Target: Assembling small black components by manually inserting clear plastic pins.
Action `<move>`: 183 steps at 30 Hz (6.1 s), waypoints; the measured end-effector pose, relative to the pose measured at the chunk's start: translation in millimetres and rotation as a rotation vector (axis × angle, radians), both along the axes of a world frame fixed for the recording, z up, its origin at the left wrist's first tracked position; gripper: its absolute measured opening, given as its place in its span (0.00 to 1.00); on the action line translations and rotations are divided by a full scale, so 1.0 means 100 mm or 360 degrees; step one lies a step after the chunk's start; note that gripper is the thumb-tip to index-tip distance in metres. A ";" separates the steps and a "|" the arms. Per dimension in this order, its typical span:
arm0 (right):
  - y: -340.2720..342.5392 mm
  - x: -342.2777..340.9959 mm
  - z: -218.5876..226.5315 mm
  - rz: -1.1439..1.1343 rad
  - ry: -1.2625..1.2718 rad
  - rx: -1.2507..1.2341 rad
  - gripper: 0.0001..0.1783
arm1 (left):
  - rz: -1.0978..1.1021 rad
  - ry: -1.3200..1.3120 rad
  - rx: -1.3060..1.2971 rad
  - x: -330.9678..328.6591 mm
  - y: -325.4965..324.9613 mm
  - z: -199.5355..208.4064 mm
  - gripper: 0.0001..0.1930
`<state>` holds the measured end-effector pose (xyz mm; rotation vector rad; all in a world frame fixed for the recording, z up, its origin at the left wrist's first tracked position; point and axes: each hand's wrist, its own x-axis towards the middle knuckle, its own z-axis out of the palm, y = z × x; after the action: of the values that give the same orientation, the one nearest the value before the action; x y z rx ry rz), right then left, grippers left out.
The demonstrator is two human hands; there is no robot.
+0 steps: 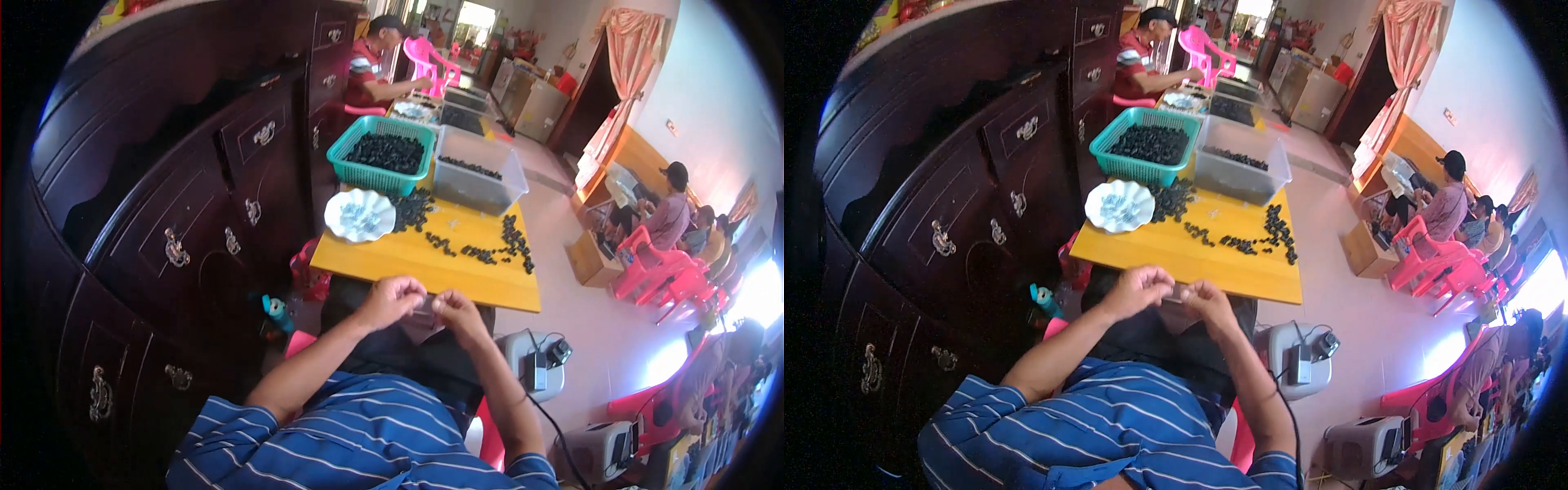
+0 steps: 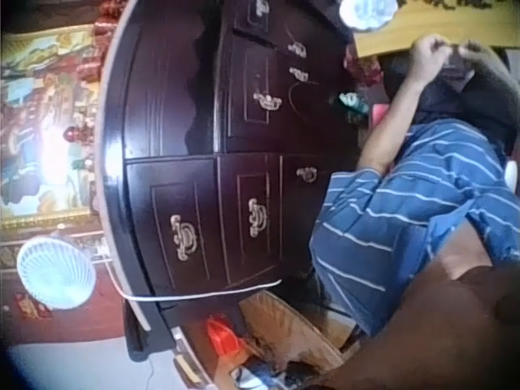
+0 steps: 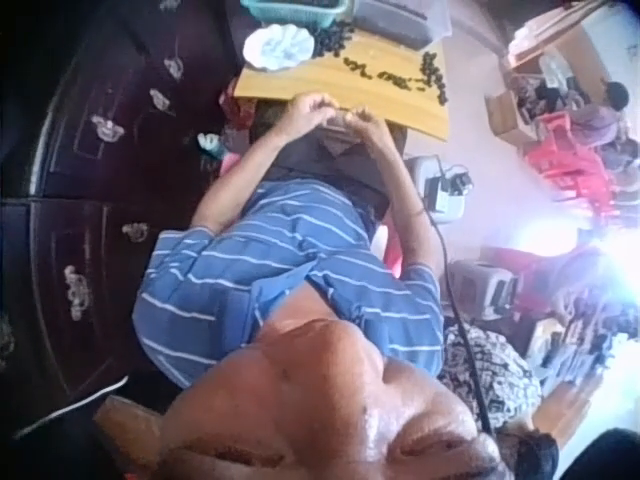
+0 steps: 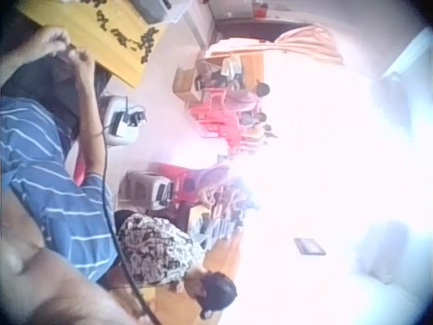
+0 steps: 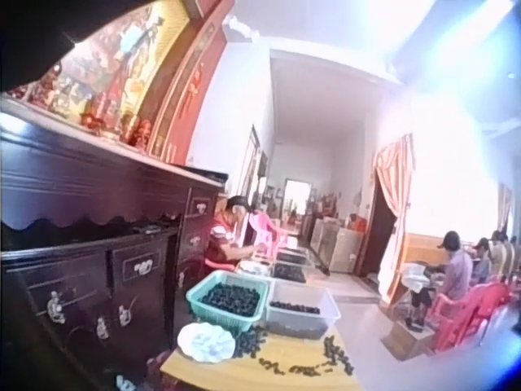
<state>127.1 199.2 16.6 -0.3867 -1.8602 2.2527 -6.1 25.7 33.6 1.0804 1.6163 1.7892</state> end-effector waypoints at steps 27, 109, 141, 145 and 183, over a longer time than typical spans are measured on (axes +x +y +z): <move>-0.23 0.28 -0.09 0.0157 0.0077 -0.0556 0.06 | -0.0141 0.0004 -0.0071 0.36 -0.05 0.02 0.04; 0.27 0.47 0.10 -0.0051 0.0154 -0.1169 0.08 | -0.0406 0.0406 -0.0575 -0.87 1.87 0.41 0.04; 0.40 -0.21 0.30 -0.0347 0.0063 -0.0654 0.09 | -0.0738 -0.0001 -0.0365 -0.63 1.16 0.67 0.03; 0.41 -0.20 0.30 -0.0341 0.0045 -0.0650 0.09 | -0.0752 0.0012 -0.0413 -0.66 1.17 0.68 0.04; 0.37 -0.22 0.16 -0.0588 0.0054 -0.0338 0.07 | -0.0787 -0.0060 -0.0544 -0.71 1.26 0.40 0.01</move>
<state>105.0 235.9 32.2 -0.6603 -1.3973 2.1829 -76.9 151.2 73.2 1.1475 1.4083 1.1594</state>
